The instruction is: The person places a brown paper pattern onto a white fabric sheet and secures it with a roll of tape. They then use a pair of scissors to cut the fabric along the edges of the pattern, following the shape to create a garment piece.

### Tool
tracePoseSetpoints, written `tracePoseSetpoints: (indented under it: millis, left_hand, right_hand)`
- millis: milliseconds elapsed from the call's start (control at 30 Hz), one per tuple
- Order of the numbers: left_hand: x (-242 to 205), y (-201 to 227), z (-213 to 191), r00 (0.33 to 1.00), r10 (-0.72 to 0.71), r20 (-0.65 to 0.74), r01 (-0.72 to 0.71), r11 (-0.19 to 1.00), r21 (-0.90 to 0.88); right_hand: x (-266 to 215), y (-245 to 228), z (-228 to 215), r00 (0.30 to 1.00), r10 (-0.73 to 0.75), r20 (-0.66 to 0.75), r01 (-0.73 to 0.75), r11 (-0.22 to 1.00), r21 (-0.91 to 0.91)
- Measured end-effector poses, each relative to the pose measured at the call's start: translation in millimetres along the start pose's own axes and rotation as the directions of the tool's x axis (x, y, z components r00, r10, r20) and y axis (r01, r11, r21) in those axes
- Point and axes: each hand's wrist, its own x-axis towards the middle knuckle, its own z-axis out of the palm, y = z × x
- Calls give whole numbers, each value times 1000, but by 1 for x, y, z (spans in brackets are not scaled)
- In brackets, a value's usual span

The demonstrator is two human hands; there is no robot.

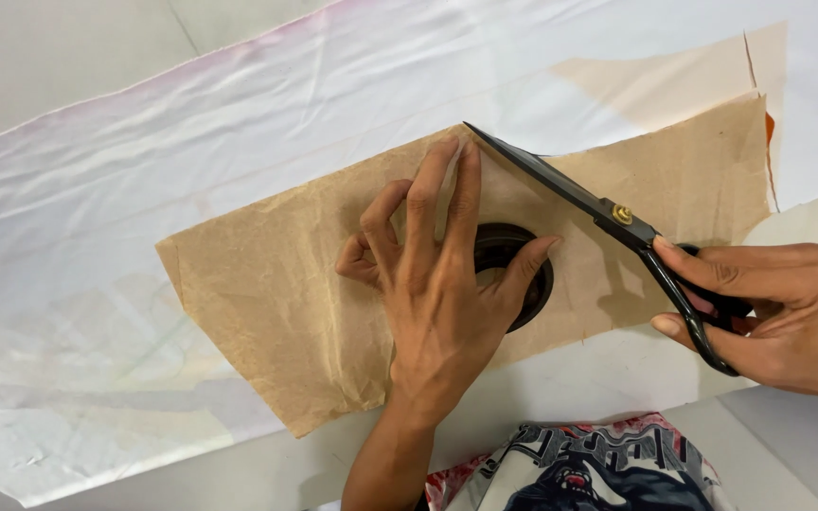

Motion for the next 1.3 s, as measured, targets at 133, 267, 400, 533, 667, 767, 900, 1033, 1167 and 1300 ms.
tracePoseSetpoints:
  millis: [133,267,400,533,667,767,900,1033,1167,1300]
  left_hand:
    - [1,-1,-4,1000,15,-3,-15,999,-43]
    - [1,-3,-7,999,22,47,-21,1000,-21]
    - [-4,-7,-5,997,10,75,-7,999,-48]
    - [-4,-6,-7,996,5,92,-2,999,-33]
    - [-4,-8,-7,997,60,56,-56,996,-75]
    - [-3,-7,-7,996,36,84,-31,998,-54]
    - [-3,-8,-9,996,53,76,-46,995,-90]
    - [-4,-8,-8,996,39,80,-31,995,-100]
    - [-4,-9,-8,996,46,70,-39,993,-109]
    - [-3,-6,-11,992,-17,129,17,1000,4]
  right_hand:
    - [1,-6,-1,999,6,37,-3,997,-79]
    - [-3,-10,7,999,36,-30,-38,998,-49]
    - [-1,-6,16,999,-41,-25,42,999,28]
    - [-4,-4,23,999,-11,-50,11,1000,-5]
    - [-7,-6,24,997,52,-59,-55,997,-50]
    - [-5,-10,25,996,49,-71,-52,998,-43]
    - [-4,-11,30,996,60,-69,-58,998,22]
    - [0,-12,32,999,16,-27,-16,1000,-4]
    - [-1,-13,31,999,35,-36,-35,999,-11]
    - [2,-14,33,998,40,-49,-40,999,17]
